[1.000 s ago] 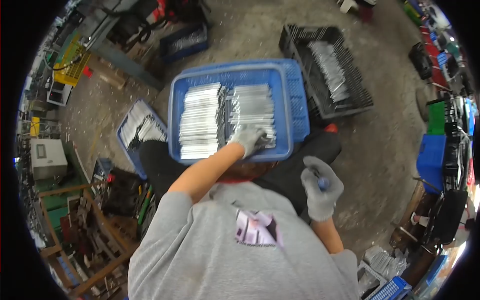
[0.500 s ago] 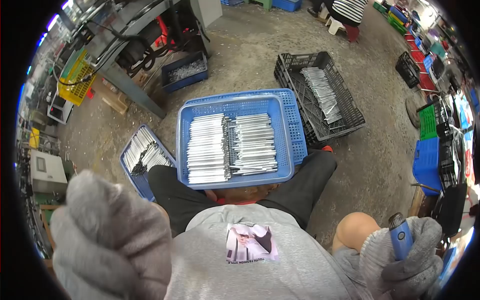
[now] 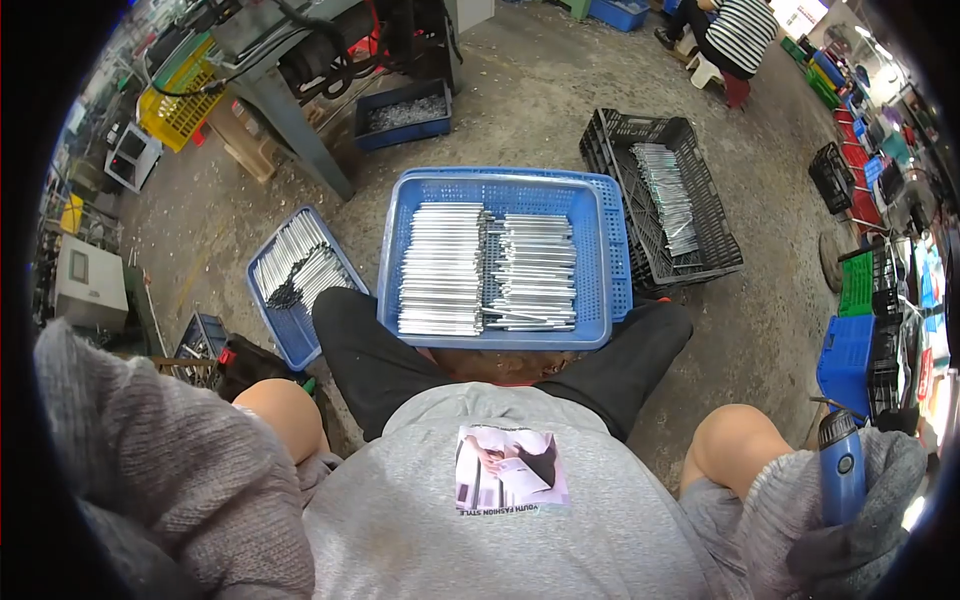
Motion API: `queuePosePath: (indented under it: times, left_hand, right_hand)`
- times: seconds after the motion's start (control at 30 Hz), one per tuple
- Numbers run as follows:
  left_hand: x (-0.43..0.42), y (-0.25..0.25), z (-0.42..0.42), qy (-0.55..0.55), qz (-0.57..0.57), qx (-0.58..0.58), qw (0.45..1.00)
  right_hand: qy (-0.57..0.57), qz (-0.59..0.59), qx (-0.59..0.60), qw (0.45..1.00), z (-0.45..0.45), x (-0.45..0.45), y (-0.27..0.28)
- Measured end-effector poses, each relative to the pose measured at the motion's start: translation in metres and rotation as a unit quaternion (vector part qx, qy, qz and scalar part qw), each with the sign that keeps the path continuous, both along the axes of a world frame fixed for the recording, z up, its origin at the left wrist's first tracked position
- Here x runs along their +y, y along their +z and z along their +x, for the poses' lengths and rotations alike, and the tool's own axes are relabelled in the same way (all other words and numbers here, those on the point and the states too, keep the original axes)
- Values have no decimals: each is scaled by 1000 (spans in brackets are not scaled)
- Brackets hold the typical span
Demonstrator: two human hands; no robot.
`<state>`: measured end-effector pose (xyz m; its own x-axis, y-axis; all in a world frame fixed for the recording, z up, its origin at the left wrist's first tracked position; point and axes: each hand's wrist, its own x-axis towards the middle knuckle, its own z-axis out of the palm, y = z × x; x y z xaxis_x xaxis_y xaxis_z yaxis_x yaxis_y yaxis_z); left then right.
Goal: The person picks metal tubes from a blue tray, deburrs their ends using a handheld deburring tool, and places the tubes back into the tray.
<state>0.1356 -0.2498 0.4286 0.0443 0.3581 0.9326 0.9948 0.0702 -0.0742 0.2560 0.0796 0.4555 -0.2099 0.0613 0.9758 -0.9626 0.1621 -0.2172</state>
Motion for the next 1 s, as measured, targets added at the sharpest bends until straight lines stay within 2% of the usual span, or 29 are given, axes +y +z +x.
queuePosePath:
  times: [1.0]
  left_hand:
    - [-29, -15, 15, 60, 15, -11, 998]
  right_hand:
    - [43, 19, -6, 999, -1, -28, 9]
